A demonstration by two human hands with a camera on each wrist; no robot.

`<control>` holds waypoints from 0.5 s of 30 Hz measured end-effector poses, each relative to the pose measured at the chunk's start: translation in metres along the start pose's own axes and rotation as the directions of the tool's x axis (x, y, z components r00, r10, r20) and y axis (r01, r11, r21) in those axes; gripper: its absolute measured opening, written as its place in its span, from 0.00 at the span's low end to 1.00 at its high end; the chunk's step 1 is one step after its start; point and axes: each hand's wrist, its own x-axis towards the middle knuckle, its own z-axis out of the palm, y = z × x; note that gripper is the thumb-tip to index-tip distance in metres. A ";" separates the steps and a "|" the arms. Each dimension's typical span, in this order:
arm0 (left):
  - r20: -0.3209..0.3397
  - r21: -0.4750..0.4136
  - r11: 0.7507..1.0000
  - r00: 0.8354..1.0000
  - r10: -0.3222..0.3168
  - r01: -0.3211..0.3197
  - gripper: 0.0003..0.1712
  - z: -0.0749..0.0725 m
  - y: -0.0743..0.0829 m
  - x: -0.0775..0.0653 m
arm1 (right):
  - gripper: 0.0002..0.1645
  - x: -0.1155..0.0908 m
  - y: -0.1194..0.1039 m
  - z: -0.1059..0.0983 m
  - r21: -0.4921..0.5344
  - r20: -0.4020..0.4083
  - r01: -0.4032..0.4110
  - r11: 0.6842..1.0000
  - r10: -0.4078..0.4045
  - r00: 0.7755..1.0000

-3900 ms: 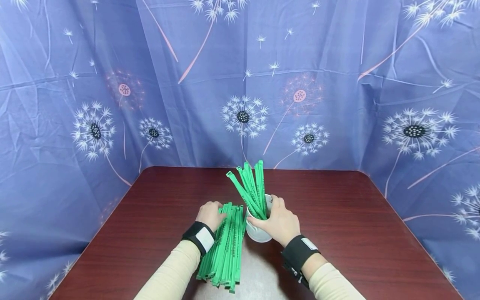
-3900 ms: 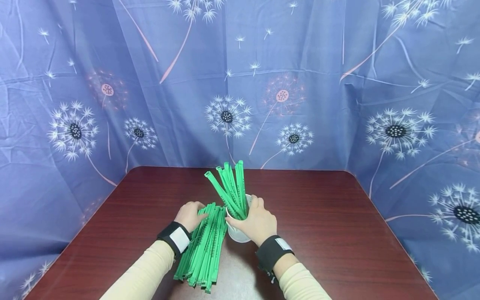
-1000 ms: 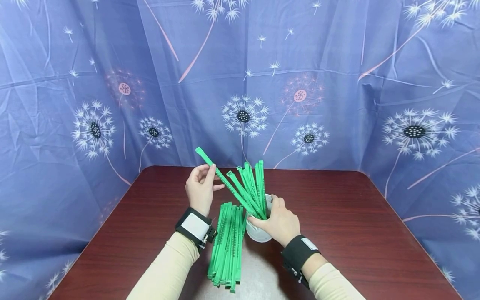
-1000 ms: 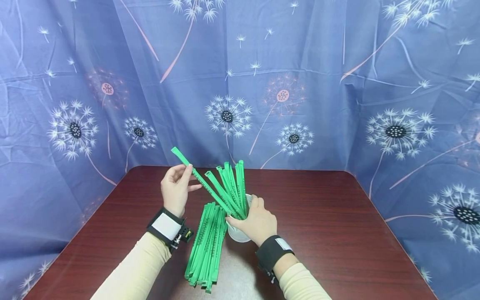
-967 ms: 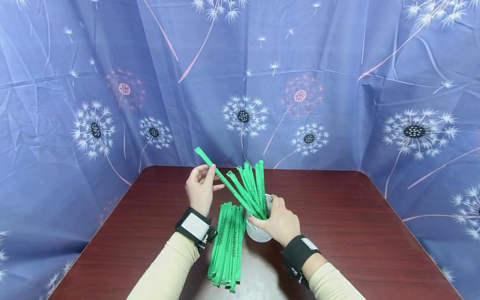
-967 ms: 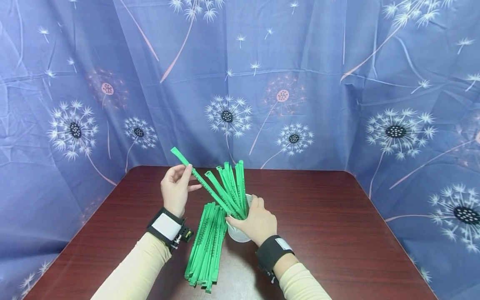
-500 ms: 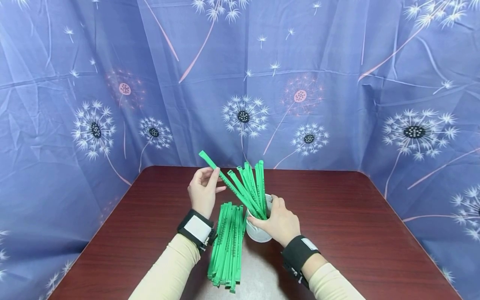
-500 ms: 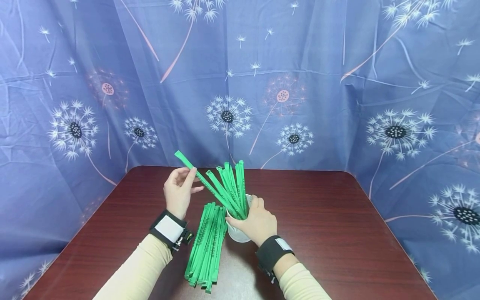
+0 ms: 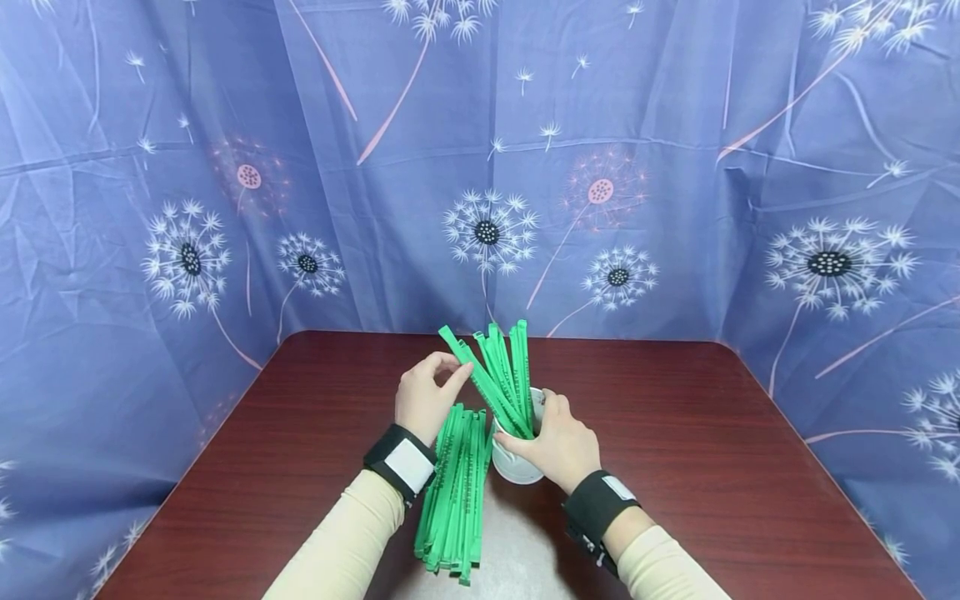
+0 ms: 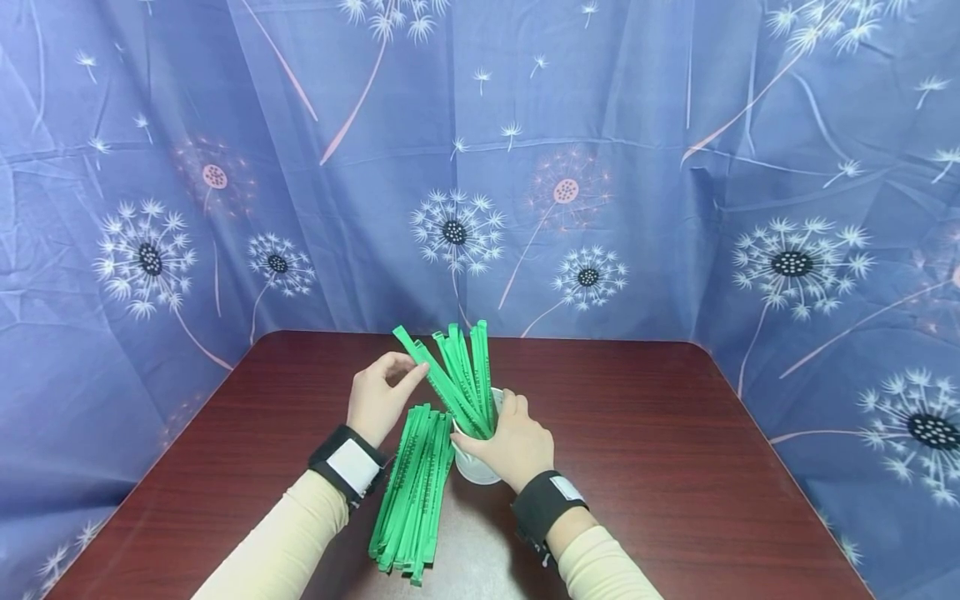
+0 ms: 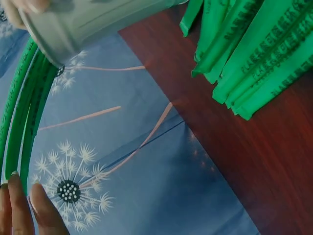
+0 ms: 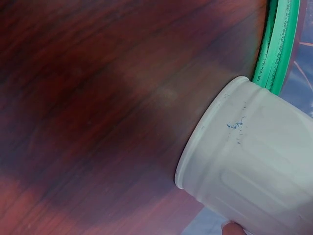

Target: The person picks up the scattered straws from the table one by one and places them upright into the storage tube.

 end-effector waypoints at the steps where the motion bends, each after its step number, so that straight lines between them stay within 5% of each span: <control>1: 0.008 0.013 1.000 1.000 0.005 -0.005 0.12 0.001 0.000 -0.001 | 0.63 0.000 0.000 0.000 0.001 0.000 0.000 1.000 0.000 1.000; 15: 0.109 0.132 0.990 0.994 0.028 -0.042 0.13 0.013 -0.006 -0.007 | 0.63 0.000 0.002 0.000 0.001 0.001 -0.001 1.000 0.001 1.000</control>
